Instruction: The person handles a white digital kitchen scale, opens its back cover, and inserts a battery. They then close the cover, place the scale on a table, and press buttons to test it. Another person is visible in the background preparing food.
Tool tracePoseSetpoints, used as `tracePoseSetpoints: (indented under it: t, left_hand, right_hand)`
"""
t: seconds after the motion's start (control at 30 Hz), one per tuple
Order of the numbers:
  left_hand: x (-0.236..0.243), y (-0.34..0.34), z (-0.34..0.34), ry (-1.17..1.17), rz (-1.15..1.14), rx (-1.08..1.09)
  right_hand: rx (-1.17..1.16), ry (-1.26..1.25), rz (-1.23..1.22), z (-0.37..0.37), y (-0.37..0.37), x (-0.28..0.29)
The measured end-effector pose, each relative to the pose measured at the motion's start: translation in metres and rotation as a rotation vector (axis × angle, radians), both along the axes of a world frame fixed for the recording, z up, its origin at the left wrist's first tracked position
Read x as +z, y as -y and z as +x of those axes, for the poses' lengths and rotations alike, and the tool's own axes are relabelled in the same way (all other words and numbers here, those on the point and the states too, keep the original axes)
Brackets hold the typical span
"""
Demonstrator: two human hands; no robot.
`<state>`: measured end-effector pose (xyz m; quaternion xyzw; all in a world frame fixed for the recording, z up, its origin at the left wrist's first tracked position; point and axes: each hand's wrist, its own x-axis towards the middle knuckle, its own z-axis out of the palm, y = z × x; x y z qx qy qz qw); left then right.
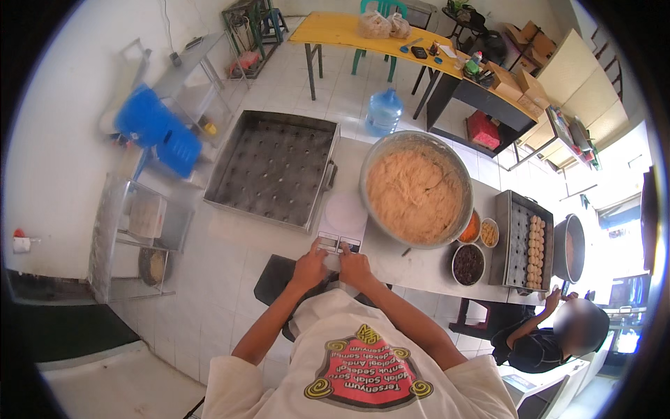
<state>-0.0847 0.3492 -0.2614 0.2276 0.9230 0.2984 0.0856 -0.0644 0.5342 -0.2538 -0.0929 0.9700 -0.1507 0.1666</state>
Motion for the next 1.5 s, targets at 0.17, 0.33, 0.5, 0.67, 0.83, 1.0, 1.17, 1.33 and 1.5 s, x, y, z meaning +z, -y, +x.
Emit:
tracePoseSetpoints:
  t: [0.17, 0.33, 0.5, 0.67, 0.83, 1.0, 1.17, 1.33, 1.5]
  left_hand:
    - [-0.002, 0.003, 0.001, 0.021, 0.013, -0.005]
    - [-0.002, 0.005, 0.0, 0.07, -0.008, -0.016]
    - [-0.018, 0.008, -0.008, -0.045, 0.156, 0.025]
    - [0.004, -0.034, -0.026, -0.044, 0.269, 0.157]
    - [0.01, -0.055, -0.046, -0.056, 0.119, 0.158]
    - [0.026, -0.006, -0.045, 0.352, 0.179, 0.035]
    - [0.005, 0.045, -0.019, 0.802, 0.273, 0.058]
    - [0.058, 0.03, 0.02, 0.528, 0.311, 0.023]
    - [0.098, 0.003, 0.05, 0.469, 0.446, 0.07]
  right_hand:
    - [0.081, 0.037, 0.12, -0.006, 0.004, 0.004]
    - [0.141, -0.052, 0.223, -0.012, 0.01, -0.003]
    - [0.087, -0.077, -0.007, -0.005, 0.002, 0.025]
    - [-0.191, -0.198, -0.367, 0.045, -0.037, 0.023]
    - [-0.379, -0.145, -0.52, 0.093, -0.064, 0.007]
    - [-0.584, -0.142, -0.568, 0.125, -0.094, -0.008]
    - [-0.781, 0.117, -0.784, 0.138, -0.106, -0.012]
    - [-0.564, 0.346, -0.505, 0.098, -0.095, 0.048]
    - [-0.304, 0.429, -1.019, 0.064, -0.063, 0.026]
